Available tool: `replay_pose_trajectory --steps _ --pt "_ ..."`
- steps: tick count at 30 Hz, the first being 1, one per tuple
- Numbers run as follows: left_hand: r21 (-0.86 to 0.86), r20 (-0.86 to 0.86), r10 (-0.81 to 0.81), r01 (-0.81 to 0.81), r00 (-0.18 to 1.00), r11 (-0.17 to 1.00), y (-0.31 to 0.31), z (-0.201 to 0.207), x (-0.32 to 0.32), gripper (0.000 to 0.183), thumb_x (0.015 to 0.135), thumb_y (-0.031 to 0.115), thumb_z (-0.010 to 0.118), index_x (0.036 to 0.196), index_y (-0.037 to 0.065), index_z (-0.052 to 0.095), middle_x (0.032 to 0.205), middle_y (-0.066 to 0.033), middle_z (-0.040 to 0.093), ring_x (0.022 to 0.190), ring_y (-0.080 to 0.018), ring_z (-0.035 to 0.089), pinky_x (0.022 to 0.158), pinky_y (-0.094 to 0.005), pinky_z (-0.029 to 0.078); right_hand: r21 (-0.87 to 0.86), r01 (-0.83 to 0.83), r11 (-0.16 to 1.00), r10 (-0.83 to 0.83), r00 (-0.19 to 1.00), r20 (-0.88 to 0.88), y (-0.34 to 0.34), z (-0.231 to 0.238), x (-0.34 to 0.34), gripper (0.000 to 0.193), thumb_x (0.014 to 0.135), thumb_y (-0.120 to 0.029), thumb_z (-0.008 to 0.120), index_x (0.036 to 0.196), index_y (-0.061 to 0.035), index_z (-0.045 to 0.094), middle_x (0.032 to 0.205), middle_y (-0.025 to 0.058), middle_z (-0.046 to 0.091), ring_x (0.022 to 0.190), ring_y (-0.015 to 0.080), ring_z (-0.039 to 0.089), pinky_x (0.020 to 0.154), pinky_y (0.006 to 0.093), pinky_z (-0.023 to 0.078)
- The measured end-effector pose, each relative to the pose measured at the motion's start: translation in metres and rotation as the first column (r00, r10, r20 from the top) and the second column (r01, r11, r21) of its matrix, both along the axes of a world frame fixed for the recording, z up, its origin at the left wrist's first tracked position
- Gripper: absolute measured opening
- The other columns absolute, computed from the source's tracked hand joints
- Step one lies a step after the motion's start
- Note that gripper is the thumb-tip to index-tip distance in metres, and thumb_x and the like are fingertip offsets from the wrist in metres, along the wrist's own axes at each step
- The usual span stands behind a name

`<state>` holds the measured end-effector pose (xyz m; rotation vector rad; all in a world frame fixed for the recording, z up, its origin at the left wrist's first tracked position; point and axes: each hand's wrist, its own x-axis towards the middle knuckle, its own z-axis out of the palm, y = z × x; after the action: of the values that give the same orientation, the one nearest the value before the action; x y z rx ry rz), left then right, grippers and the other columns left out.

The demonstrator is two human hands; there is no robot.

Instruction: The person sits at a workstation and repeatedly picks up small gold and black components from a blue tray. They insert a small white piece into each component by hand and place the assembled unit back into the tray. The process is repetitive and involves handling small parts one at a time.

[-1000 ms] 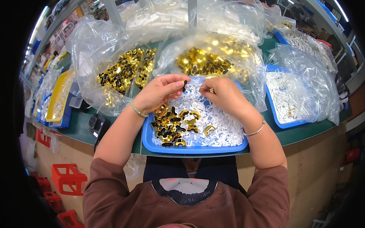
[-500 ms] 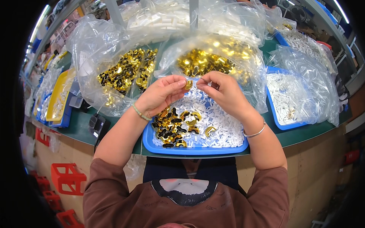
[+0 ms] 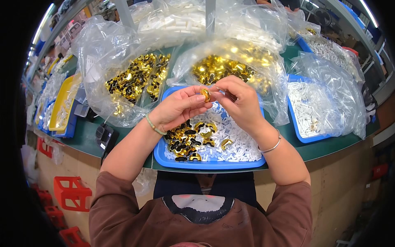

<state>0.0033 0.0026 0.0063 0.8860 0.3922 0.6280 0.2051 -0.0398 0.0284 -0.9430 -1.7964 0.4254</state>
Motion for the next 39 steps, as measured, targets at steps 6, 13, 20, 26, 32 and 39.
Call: replay_pose_trajectory --steps 6,13,20,26,32,39 --pt "0.024 0.01 0.019 -0.019 1.0 1.0 -0.002 0.001 0.001 0.035 0.094 0.012 0.06 0.126 0.003 0.049 0.116 -0.0091 0.061 0.107 -0.0157 0.062 0.093 -0.0257 0.052 -0.003 -0.039 0.999 0.039 0.999 -0.01 -0.002 0.0 -0.002 0.012 0.083 0.005 0.065 0.094 -0.0001 0.066 0.092 0.008 0.063 0.076 0.0129 0.062 0.061 0.0228 0.049" --pt "0.036 0.018 0.003 -0.003 1.0 0.999 -0.001 0.0 0.002 0.033 0.095 0.012 0.059 0.125 0.002 0.05 0.116 -0.0086 0.061 0.107 -0.015 0.062 0.094 -0.0257 0.052 0.05 -0.014 0.999 0.011 0.998 0.061 -0.003 -0.001 -0.003 0.015 0.081 0.006 0.065 0.094 -0.0006 0.066 0.092 0.0091 0.064 0.077 0.0158 0.063 0.063 0.0239 0.051" --pt "0.058 0.048 0.015 -0.018 0.999 0.998 0.0 -0.004 0.003 0.028 0.095 0.012 0.058 0.121 0.002 0.051 0.115 -0.0079 0.061 0.107 -0.0145 0.061 0.095 -0.0258 0.052 0.185 -0.021 0.982 0.005 0.996 0.086 -0.002 -0.005 -0.006 0.026 0.072 0.008 0.07 0.095 -0.0012 0.065 0.094 0.0114 0.065 0.078 0.0213 0.065 0.064 0.028 0.053" --pt "0.063 0.077 0.048 -0.053 0.996 0.997 -0.001 -0.005 0.002 0.025 0.095 0.011 0.058 0.117 0.002 0.052 0.114 -0.0078 0.061 0.108 -0.0156 0.061 0.096 -0.0265 0.051 0.291 -0.028 0.956 -0.031 0.98 0.195 -0.005 -0.001 -0.007 0.027 0.072 0.009 0.07 0.096 -0.0012 0.065 0.096 0.0123 0.065 0.08 0.0228 0.065 0.065 0.0297 0.054" --pt "0.04 0.087 0.07 -0.074 0.994 0.996 -0.004 -0.001 0.003 0.023 0.095 0.01 0.057 0.116 0.001 0.053 0.113 -0.0089 0.061 0.108 -0.0165 0.061 0.097 -0.0273 0.051 0.167 -0.043 0.985 0.027 0.995 0.096 -0.007 -0.001 -0.007 0.03 0.07 0.008 0.071 0.098 -0.0015 0.065 0.097 0.0122 0.065 0.081 0.0246 0.066 0.066 0.0298 0.055" --pt "0.104 0.083 0.093 -0.101 0.992 0.989 -0.001 -0.007 0.002 0.021 0.095 0.011 0.058 0.114 0.002 0.055 0.113 -0.0084 0.062 0.106 -0.017 0.063 0.095 -0.0272 0.052 0.265 -0.027 0.964 -0.042 0.967 0.251 -0.007 0.001 -0.007 0.025 0.077 0.008 0.067 0.099 -0.0017 0.066 0.097 0.0107 0.066 0.083 0.0198 0.065 0.067 0.0275 0.054"
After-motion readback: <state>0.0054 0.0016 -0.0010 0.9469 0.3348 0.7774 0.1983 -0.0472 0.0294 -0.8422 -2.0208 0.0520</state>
